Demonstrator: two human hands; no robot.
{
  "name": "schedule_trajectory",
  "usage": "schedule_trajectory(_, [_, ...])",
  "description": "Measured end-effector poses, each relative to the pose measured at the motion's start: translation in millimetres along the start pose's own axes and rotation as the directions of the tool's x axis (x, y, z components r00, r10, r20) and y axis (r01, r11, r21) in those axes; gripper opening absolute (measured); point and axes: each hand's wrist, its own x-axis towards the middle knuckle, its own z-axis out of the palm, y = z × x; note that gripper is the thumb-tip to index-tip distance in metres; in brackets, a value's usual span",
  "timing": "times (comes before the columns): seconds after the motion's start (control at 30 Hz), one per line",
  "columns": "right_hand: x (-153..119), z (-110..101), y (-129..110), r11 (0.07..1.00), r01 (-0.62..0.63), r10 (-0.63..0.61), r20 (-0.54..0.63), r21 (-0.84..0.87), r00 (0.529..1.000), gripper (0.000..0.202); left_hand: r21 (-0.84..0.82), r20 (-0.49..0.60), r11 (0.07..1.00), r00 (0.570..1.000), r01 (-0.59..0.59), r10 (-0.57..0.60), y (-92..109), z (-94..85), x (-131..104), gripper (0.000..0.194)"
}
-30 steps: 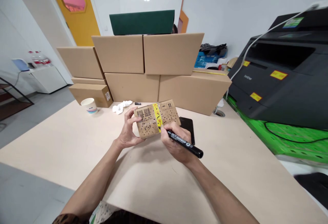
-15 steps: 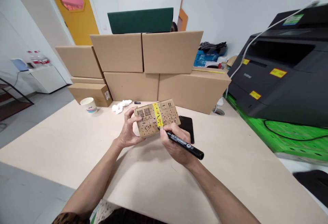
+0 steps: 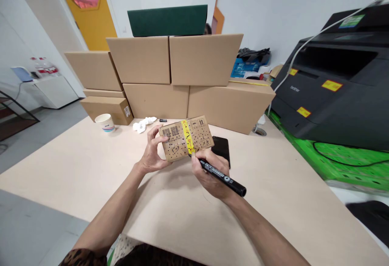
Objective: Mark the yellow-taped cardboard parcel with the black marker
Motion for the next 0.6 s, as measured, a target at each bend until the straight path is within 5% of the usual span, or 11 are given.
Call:
schedule_trajectory(0.33, [-1.5,18.3,-2.6,0.999,0.033,-0.034,0.029,0.023,0.999,0.017,-0.012,0.006,1.0,1.0,-0.002,0.002,1.7,-0.4,1.2,0.088])
schedule_trajectory(0.6, [2.0,11.1,-5.6,0.997,-0.046,0.043,0.052,0.067,0.998,0.017,-0.023,0.009,1.0,1.0,-0.008,0.009,0.8,0.0,0.9,0.09])
